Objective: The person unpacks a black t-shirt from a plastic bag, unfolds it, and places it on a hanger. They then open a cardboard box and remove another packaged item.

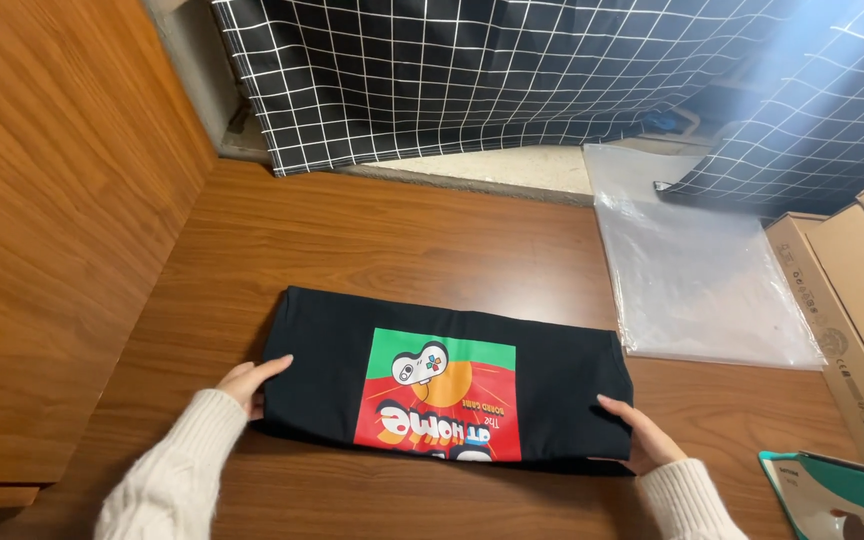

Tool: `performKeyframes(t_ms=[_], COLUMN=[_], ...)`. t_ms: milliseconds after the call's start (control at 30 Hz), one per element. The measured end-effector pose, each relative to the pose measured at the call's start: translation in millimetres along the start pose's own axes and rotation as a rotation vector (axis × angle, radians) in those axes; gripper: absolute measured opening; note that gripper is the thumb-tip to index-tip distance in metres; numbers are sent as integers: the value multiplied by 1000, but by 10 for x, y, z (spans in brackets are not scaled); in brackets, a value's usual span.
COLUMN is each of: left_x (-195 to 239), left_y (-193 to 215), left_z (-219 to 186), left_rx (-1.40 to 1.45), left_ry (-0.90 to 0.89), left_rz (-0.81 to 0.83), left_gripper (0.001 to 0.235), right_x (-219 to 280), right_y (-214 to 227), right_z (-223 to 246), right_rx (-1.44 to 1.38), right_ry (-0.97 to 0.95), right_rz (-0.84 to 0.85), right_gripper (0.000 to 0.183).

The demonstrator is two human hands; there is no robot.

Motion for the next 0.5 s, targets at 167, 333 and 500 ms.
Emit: performKeyframes(t_ms=[167, 333, 500], left_x=[95, 444, 300], left_y=[-65, -28, -365], left_z=[6, -410, -839], left_rx=[-110, 201, 716], left_ry=[32, -56, -107], left_rz=[267, 218, 233], left_gripper=[45, 34, 26], right_x=[-56, -175, 114], right_y=[146, 321, -372], right_z=[94, 262, 933], right_rx=[140, -51, -279], right_ry=[19, -44, 304], right_rz=[132, 178, 492], right_gripper=[40, 41, 39])
Point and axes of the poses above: each hand's wrist, its own x-axis away from the middle knuckle, its own y-axis out of the back of the hand, z = x × y, the point moved 8 cm from there along -x, towards the middle knuckle, and after that the axes turned 12 degrees about -y, right-handed, at the moved point
